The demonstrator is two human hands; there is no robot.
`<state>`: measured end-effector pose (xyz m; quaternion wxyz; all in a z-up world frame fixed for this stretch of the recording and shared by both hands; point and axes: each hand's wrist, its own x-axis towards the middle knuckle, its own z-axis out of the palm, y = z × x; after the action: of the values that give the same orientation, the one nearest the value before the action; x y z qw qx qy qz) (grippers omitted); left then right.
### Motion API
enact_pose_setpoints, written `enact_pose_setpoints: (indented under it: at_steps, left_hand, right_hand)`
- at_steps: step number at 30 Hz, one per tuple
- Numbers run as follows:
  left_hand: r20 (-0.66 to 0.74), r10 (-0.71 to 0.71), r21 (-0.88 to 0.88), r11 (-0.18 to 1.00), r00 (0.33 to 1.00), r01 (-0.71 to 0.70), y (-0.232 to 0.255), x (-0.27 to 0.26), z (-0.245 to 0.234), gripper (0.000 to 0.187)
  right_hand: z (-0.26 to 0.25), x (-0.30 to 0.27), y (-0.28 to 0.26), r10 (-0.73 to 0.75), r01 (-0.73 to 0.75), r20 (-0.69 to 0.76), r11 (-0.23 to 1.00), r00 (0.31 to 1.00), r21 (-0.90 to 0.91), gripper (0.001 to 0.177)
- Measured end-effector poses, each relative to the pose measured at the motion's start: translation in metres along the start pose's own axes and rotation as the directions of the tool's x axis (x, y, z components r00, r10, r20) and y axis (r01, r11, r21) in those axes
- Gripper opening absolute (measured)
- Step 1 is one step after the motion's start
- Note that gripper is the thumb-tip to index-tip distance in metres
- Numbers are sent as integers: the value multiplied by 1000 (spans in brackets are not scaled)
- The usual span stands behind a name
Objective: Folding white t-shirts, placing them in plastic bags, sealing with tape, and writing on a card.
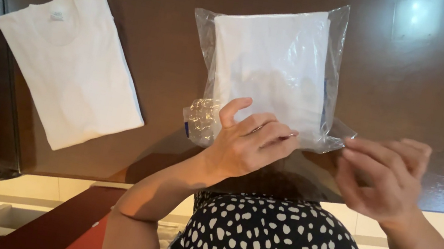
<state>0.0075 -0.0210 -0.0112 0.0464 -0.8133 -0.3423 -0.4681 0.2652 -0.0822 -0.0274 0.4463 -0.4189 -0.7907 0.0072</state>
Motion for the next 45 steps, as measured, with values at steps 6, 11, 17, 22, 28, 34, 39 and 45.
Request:
enact_pose_setpoints:
  at_steps: [6,11,17,22,28,34,39,45]
  left_hand:
    - [159,-26,-64,997,987,37,-10,16,-13,18]
    - [164,-147,-169,970,975,175,-8,19,5,21]
    - [316,-178,-277,922,932,270,-20,29,5,12]
    - [426,-207,-293,890,881,350,-32,36,2,9]
    - [435,-128,-263,929,891,261,-25,45,5,8]
    - [292,10,-140,990,956,32,-26,49,16,15]
    - [284,31,-102,995,958,-2,-27,43,24,16]
    - [351,-24,-180,979,936,93,-32,40,22,12]
  right_hand:
    - [1,47,-2,27,-26,217,1000,976,-6,14]
    - [8,60,4,236,-278,267,951,934,134,5]
    - [11,69,13,311,-401,344,887,886,231,5]
    - [11,71,12,454,-579,405,767,794,276,9]
    - [13,77,10,430,-557,408,786,805,270,6]
    - [17,81,15,419,-557,431,787,799,266,8]
    - [18,86,22,496,-680,534,699,685,223,11]
    - [24,84,32,546,-806,638,551,543,215,17]
